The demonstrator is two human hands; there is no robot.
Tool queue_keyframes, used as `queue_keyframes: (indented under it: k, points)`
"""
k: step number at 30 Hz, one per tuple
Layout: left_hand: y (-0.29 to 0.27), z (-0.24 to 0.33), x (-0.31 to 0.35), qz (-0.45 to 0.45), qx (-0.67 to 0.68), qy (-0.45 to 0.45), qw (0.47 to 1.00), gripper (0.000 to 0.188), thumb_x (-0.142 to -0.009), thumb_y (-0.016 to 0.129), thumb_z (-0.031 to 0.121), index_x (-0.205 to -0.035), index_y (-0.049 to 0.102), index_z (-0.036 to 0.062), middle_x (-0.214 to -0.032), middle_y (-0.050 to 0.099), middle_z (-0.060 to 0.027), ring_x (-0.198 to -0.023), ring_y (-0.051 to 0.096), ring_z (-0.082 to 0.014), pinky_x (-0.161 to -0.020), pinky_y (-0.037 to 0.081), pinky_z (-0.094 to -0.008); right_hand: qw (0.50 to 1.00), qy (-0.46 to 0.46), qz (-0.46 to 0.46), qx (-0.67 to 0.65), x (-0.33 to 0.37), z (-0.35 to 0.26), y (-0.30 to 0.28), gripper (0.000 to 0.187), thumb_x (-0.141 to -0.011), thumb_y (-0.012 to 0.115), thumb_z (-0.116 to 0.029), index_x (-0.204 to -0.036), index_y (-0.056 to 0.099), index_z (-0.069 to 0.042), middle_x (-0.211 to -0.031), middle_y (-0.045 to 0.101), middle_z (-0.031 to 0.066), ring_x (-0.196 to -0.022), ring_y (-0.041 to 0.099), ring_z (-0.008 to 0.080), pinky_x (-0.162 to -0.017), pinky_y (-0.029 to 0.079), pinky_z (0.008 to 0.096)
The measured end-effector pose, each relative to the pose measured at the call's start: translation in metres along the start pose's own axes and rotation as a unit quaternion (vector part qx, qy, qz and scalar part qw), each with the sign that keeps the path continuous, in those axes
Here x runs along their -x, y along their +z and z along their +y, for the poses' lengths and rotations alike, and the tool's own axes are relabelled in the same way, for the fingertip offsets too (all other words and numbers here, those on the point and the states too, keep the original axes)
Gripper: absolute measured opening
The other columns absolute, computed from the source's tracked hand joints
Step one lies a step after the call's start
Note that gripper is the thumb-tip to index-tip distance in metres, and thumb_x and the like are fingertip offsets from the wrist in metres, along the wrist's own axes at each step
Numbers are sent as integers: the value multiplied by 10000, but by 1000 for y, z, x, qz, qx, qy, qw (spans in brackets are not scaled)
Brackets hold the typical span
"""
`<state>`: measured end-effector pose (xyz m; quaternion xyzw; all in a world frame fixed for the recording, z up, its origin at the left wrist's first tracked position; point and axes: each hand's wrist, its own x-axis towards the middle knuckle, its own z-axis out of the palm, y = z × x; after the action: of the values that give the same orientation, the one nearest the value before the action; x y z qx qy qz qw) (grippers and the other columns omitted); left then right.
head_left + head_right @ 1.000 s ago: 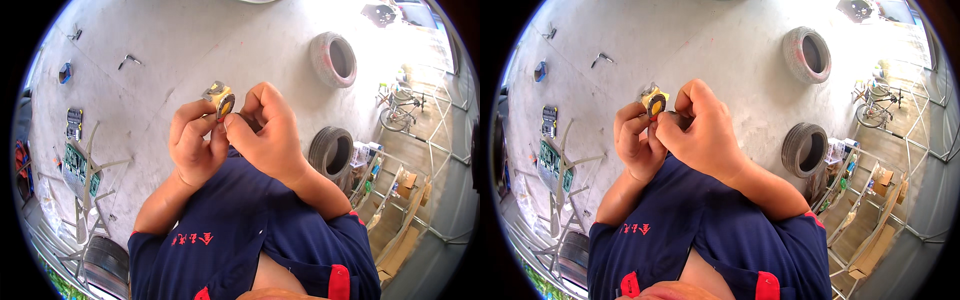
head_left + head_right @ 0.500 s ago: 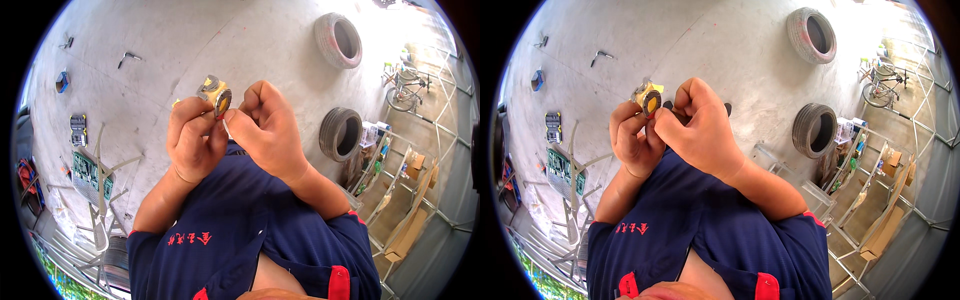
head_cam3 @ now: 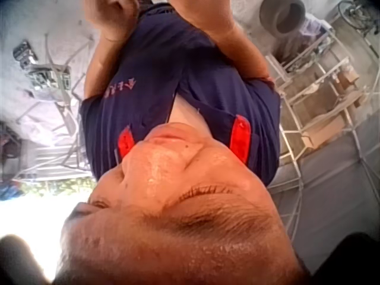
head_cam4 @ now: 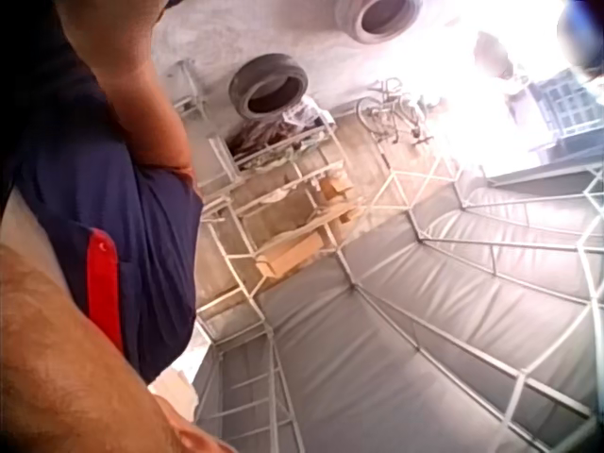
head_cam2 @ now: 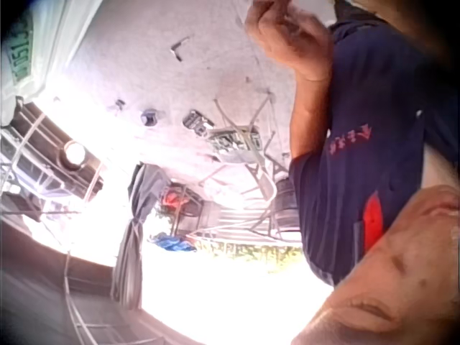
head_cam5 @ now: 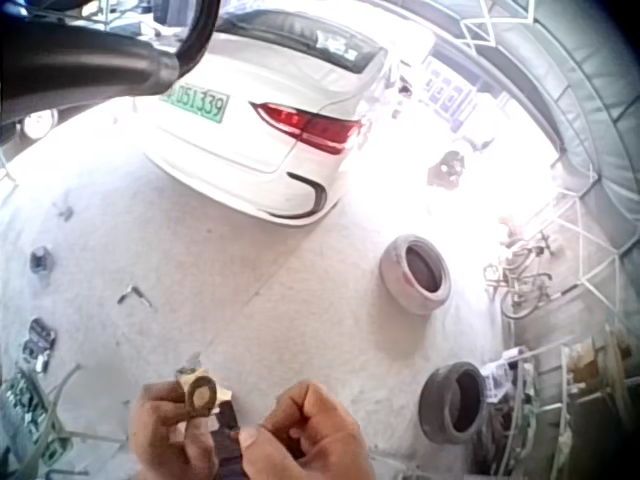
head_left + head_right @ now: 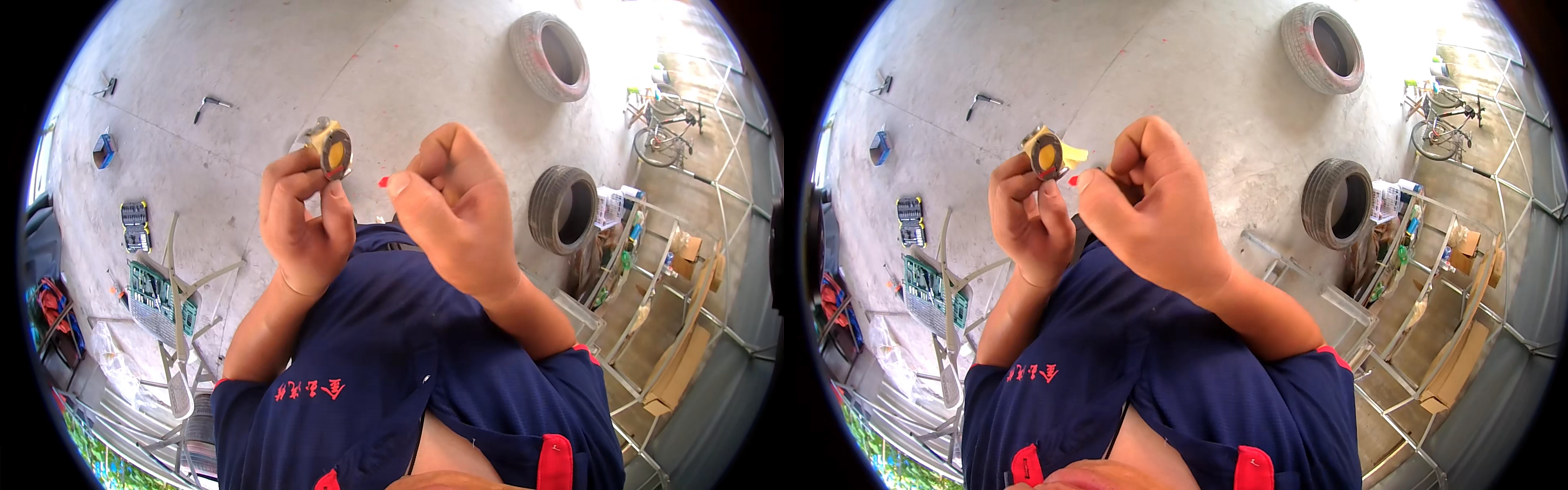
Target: The person uses a small flat tool to pry a circular component out of a small plastic housing.
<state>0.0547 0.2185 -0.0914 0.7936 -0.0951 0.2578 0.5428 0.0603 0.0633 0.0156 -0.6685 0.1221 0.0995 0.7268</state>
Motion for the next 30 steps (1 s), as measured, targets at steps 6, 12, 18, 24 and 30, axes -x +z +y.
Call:
queue_keyframes:
  k: [6,12,18,24,30]
  points:
    - [-6,7,1,7,322,-274,906,94,-1088,551,47,-1019,585,-8,-1266,645,-136,-1019,680,-156,-904,604,-343,979,-42,-13,200,-12,9,-39,160,-950,706,-12,-1094,639,1,-739,581,16,-628,522,56,-568,426,252]
    - [-9,13,6,-8,392,-301,869,105,-1100,537,71,-1013,578,28,-1253,659,-135,-1033,697,-190,-917,567,-344,883,-246,-14,400,-19,10,-50,143,-876,727,28,-1010,689,-4,-884,678,73,-636,582,147,-593,497,289]
    - [-4,28,8,-14,437,-277,856,106,-1096,522,60,-1014,584,35,-1205,661,-132,-1065,696,-202,-949,569,-356,947,-123,-79,286,-3,-16,-45,170,-907,737,-22,-1076,721,-15,-970,683,52,-595,484,65,-547,398,247]
    - [15,51,14,-34,465,-228,855,76,-1078,567,46,-1061,624,-1,-1238,661,-123,-1043,679,-175,-911,603,-355,970,-79,-163,163,3,-18,-63,224,-970,732,-96,-1170,721,4,-1021,689,33,-613,464,36,-563,382,241]
    - [36,78,19,-22,461,-220,859,80,-1078,571,58,-1046,618,2,-1223,649,-124,-1038,676,-179,-910,609,-359,952,-132,-181,210,12,-38,-107,352,-1069,521,-179,-1265,703,49,-894,614,56,-789,515,105,-712,426,298]
